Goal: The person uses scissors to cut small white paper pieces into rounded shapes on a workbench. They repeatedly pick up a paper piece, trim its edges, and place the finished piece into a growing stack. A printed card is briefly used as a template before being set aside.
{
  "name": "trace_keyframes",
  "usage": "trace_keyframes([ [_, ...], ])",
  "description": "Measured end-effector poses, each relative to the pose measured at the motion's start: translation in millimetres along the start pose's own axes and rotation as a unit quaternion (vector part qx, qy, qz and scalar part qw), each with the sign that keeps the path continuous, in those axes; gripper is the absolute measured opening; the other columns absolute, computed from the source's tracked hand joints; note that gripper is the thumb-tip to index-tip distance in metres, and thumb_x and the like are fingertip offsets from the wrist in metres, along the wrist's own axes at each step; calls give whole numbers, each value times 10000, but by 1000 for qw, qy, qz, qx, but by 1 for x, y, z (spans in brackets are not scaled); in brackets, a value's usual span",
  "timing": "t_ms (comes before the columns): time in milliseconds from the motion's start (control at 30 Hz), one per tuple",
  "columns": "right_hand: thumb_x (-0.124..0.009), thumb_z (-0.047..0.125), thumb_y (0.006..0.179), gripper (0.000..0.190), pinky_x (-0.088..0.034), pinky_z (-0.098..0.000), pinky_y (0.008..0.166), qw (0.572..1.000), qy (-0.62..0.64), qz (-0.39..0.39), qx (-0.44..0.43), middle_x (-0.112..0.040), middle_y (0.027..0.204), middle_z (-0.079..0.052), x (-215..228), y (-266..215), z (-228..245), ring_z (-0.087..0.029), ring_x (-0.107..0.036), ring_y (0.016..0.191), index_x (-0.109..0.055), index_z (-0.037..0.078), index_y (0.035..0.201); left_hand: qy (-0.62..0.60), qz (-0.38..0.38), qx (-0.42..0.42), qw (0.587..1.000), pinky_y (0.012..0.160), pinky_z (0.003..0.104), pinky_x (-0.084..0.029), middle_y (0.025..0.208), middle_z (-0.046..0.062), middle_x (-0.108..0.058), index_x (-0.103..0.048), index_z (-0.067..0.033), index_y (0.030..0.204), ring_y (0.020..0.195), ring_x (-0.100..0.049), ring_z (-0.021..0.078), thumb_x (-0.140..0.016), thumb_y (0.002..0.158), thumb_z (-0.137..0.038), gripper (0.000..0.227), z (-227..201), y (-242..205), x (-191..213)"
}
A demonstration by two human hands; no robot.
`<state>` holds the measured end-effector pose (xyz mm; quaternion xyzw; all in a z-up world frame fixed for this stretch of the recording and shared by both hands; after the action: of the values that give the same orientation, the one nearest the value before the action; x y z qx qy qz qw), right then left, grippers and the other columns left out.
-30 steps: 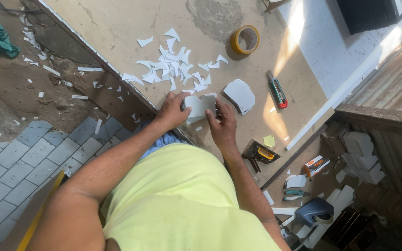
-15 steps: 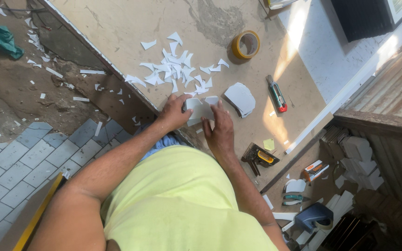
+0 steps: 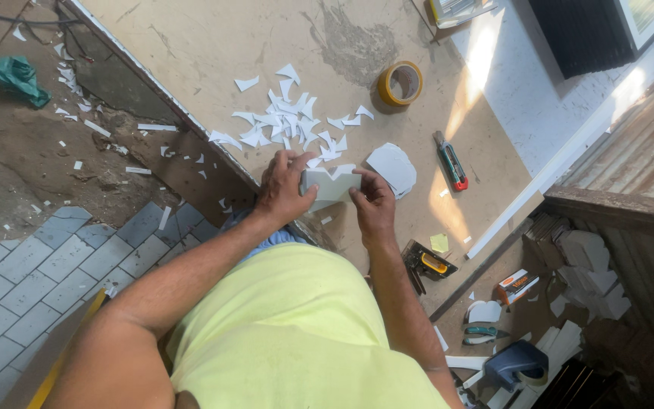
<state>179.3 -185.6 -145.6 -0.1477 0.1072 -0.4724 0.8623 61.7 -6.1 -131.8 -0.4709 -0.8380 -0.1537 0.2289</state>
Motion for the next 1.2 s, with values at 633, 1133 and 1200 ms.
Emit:
trace_keyframes([
  [633,-621,-41,977,299,-442,-416,975,848,-414,-20,331,-686,1135,-73,-36,-34,50,-289,-617,1090,-616,86,1247,-100,30,-118,987,930,472,-513,1161,152,-588,-539,-92,1270,1112,-603,379,-533,929,76,380,-24,-8,-11],
  [1133,-699,-43,969,254,-517,-317,849,944,-204,-30,258,-688,1080,-49,-16,-26,61,-173,-643,986,-631,66,1188,-209,-1,-71,975,850,313,-545,1007,92,-644,-502,-34,1308,964,-686,221,-685,938,-86,416,-62,30,18],
  [1200,-683,-50,1001,275,-521,-276,929,987,43,-7,155,-672,1118,-23,-13,-26,66,-104,-629,1038,-605,44,1247,-310,-3,-37,950,874,292,-544,1018,95,-643,-572,-23,1265,952,-652,182,-708,955,-114,350,-82,43,22],
])
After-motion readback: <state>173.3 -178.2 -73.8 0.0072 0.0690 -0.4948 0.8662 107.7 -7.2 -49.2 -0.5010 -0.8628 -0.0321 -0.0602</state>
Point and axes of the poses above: each hand's wrist, its own y-axis towards the middle knuckle, its own x-axis out of the back of the hand, z = x × y, the point moved 5 cm from there along y, towards the middle knuckle
